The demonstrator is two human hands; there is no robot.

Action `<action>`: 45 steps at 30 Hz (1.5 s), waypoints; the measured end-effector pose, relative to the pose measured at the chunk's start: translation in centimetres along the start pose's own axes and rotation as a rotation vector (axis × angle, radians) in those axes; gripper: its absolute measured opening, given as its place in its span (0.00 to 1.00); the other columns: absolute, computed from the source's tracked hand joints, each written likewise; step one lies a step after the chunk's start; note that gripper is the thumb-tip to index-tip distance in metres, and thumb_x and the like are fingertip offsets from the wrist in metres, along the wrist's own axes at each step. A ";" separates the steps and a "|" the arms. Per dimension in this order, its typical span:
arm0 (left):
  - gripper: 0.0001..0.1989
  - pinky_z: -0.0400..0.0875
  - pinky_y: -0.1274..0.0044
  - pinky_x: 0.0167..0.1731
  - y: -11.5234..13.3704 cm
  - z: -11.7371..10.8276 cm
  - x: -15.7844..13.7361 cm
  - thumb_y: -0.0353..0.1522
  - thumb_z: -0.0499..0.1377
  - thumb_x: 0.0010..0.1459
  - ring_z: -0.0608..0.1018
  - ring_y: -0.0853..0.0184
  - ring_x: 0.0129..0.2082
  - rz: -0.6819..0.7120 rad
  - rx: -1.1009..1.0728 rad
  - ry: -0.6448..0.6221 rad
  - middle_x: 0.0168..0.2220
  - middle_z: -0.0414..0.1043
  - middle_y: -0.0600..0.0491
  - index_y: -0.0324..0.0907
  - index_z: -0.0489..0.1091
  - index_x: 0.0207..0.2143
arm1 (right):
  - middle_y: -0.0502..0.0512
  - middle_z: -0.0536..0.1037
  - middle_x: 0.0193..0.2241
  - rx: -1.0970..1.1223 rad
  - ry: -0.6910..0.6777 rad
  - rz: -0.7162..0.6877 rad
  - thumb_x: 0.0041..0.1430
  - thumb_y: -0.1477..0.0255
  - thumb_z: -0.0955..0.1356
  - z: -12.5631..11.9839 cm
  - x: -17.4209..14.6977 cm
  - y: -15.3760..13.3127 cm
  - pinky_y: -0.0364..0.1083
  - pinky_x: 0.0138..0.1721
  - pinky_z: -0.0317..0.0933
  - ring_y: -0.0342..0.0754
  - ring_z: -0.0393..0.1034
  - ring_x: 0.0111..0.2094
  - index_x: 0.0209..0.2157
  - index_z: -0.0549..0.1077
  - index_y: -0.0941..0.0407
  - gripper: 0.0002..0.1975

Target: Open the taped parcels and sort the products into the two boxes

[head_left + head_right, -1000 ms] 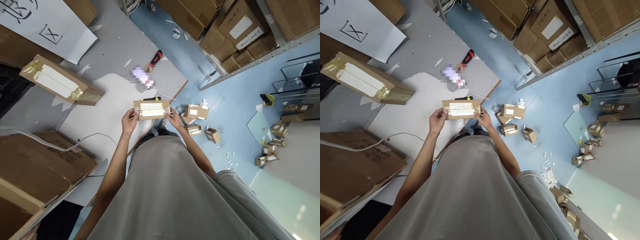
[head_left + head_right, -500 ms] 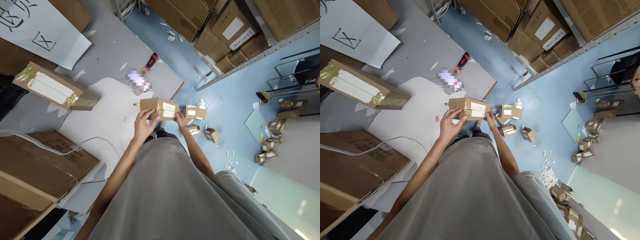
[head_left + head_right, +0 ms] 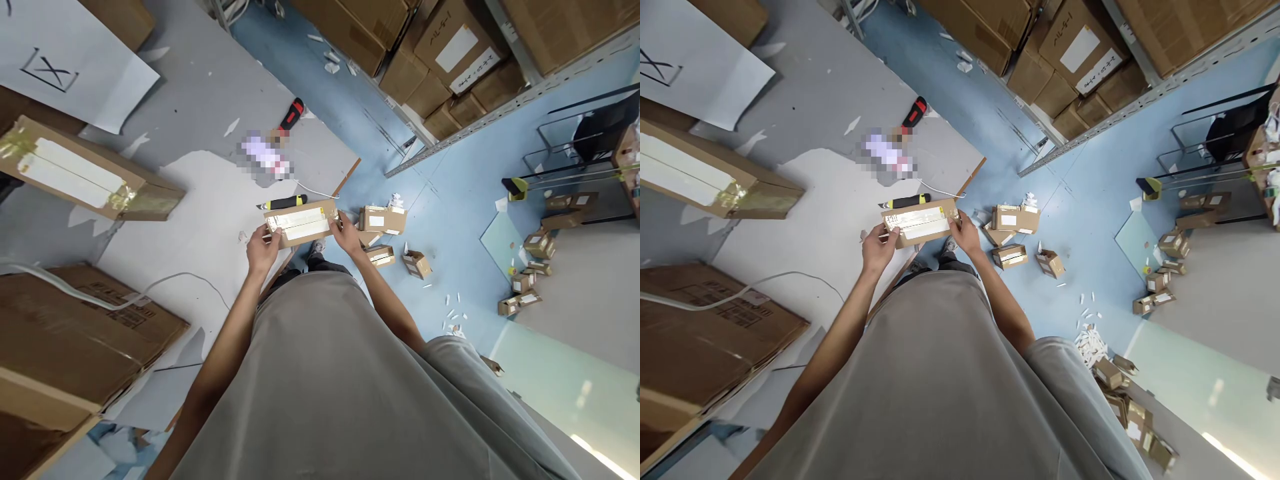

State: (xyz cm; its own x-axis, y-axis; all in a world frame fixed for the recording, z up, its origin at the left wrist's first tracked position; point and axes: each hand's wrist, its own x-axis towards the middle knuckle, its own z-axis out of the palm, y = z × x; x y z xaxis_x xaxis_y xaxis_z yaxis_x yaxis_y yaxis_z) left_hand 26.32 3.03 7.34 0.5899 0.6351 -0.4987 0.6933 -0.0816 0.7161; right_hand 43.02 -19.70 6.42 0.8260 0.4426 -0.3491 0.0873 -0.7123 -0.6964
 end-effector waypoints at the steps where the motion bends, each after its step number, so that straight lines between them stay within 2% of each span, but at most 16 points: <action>1: 0.25 0.82 0.62 0.62 -0.3 0.1 0.2 0.45 0.63 0.73 0.89 0.52 0.54 -0.008 -0.024 0.010 0.61 0.85 0.39 0.41 0.78 0.65 | 0.73 0.85 0.64 -0.008 -0.001 -0.006 0.81 0.47 0.64 0.1 0.1 0.0 0.63 0.65 0.77 0.70 0.83 0.63 0.72 0.74 0.58 0.34; 6: 0.23 0.83 0.64 0.56 -1.4 -0.3 1.2 0.45 0.64 0.70 0.89 0.53 0.49 0.018 -0.048 0.048 0.56 0.88 0.42 0.42 0.81 0.60 | 0.70 0.87 0.61 0.007 -0.015 -0.003 0.78 0.48 0.67 0.1 0.4 -0.3 0.64 0.66 0.77 0.69 0.84 0.61 0.70 0.75 0.54 0.32; 11: 0.23 0.84 0.64 0.54 -1.6 -0.7 2.4 0.46 0.65 0.68 0.89 0.53 0.48 0.039 -0.083 0.058 0.55 0.88 0.42 0.42 0.82 0.58 | 0.68 0.88 0.60 0.027 -0.111 0.069 0.76 0.53 0.72 -0.5 0.6 -0.4 0.63 0.65 0.78 0.66 0.86 0.57 0.65 0.75 0.53 0.25; 16: 0.24 0.84 0.64 0.57 -0.9 -0.3 3.3 0.48 0.68 0.67 0.88 0.52 0.52 0.051 -0.101 0.055 0.56 0.87 0.40 0.42 0.82 0.56 | 0.67 0.89 0.56 0.063 -0.153 0.121 0.75 0.51 0.74 -1.3 1.2 -0.4 0.61 0.62 0.80 0.64 0.86 0.56 0.60 0.76 0.52 0.24; 19: 0.23 0.83 0.60 0.61 -0.9 -0.6 4.9 0.50 0.64 0.72 0.87 0.51 0.53 -0.021 -0.150 0.158 0.58 0.86 0.38 0.42 0.81 0.55 | 0.68 0.89 0.56 0.054 -0.158 0.126 0.75 0.49 0.74 -1.5 1.3 -0.4 0.60 0.61 0.80 0.63 0.87 0.54 0.62 0.76 0.53 0.26; 22: 0.21 0.81 0.59 0.65 -0.6 -1.5 8.0 0.46 0.63 0.72 0.86 0.52 0.56 -0.025 -0.185 0.231 0.60 0.85 0.38 0.41 0.79 0.58 | 0.69 0.88 0.59 0.053 -0.165 0.119 0.77 0.49 0.73 -1.6 1.2 -0.3 0.61 0.63 0.79 0.63 0.87 0.54 0.65 0.75 0.54 0.27; 24: 0.21 0.81 0.61 0.65 0.1 -2.0 10.5 0.43 0.67 0.69 0.87 0.53 0.56 0.042 -0.177 0.176 0.59 0.86 0.39 0.41 0.80 0.58 | 0.67 0.88 0.60 0.074 -0.173 0.113 0.77 0.50 0.72 -1.7 0.9 -0.1 0.61 0.63 0.80 0.62 0.87 0.54 0.66 0.75 0.53 0.28; 26: 0.22 0.82 0.62 0.63 1.0 -2.0 13.0 0.41 0.70 0.65 0.88 0.54 0.53 0.106 -0.138 0.064 0.58 0.87 0.41 0.41 0.82 0.57 | 0.66 0.88 0.60 0.119 -0.186 0.111 0.77 0.49 0.72 -1.8 0.6 0.3 0.60 0.62 0.81 0.61 0.87 0.55 0.67 0.75 0.52 0.29; 29: 0.24 0.83 0.59 0.62 2.4 -1.0 16.5 0.42 0.77 0.56 0.89 0.51 0.49 0.136 0.004 -0.113 0.53 0.88 0.43 0.41 0.85 0.52 | 0.67 0.86 0.63 0.211 -0.195 0.092 0.74 0.47 0.74 -1.9 0.0 1.0 0.59 0.63 0.81 0.61 0.86 0.60 0.66 0.75 0.53 0.31; 32: 0.22 0.81 0.56 0.65 3.3 0.8 18.9 0.41 0.83 0.45 0.88 0.43 0.54 0.156 0.235 -0.268 0.46 0.88 0.43 0.45 0.85 0.40 | 0.67 0.84 0.65 0.262 -0.190 0.105 0.72 0.46 0.75 -1.7 -0.3 1.4 0.59 0.66 0.80 0.62 0.85 0.62 0.65 0.76 0.53 0.32; 34: 0.20 0.80 0.55 0.66 3.6 2.0 19.7 0.41 0.83 0.42 0.86 0.39 0.58 0.217 0.394 -0.346 0.46 0.87 0.41 0.46 0.84 0.36 | 0.67 0.84 0.65 0.268 -0.173 0.131 0.71 0.46 0.75 -1.4 -0.4 1.5 0.59 0.66 0.80 0.62 0.85 0.62 0.64 0.76 0.52 0.32; 37: 0.21 0.80 0.57 0.64 4.0 2.9 20.1 0.43 0.81 0.41 0.85 0.38 0.60 0.323 0.541 -0.405 0.50 0.87 0.40 0.47 0.83 0.36 | 0.66 0.84 0.66 0.269 -0.147 0.143 0.71 0.47 0.76 -1.0 -0.4 1.4 0.59 0.66 0.80 0.61 0.85 0.62 0.65 0.77 0.52 0.32; 39: 0.21 0.79 0.58 0.62 4.3 3.0 20.4 0.42 0.81 0.39 0.85 0.39 0.60 0.335 0.600 -0.432 0.47 0.87 0.41 0.46 0.82 0.35 | 0.66 0.84 0.65 0.261 -0.143 0.144 0.72 0.48 0.76 -0.9 -0.5 1.2 0.59 0.66 0.80 0.61 0.86 0.60 0.66 0.77 0.51 0.31; 42: 0.18 0.79 0.60 0.61 4.6 2.4 20.9 0.40 0.80 0.40 0.85 0.39 0.59 0.292 0.677 -0.484 0.38 0.84 0.43 0.47 0.78 0.29 | 0.65 0.85 0.65 0.231 -0.150 0.149 0.74 0.51 0.75 -1.0 -0.7 1.0 0.60 0.66 0.80 0.60 0.87 0.58 0.68 0.76 0.51 0.29; 45: 0.15 0.80 0.60 0.59 5.0 1.0 20.9 0.40 0.79 0.45 0.85 0.41 0.56 0.333 0.658 -0.431 0.39 0.85 0.43 0.47 0.78 0.28 | 0.66 0.86 0.64 0.182 -0.145 0.142 0.75 0.51 0.74 -0.9 -0.9 0.5 0.62 0.67 0.79 0.62 0.87 0.58 0.68 0.76 0.51 0.29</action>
State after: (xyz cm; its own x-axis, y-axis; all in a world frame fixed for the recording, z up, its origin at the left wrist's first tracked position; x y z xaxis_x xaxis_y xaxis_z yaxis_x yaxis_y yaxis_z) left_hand 42.52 15.13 0.02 0.8190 0.1626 -0.5503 0.4770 -0.7261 0.4953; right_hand 42.83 -20.93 6.98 0.7335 0.4276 -0.5284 -0.1360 -0.6693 -0.7304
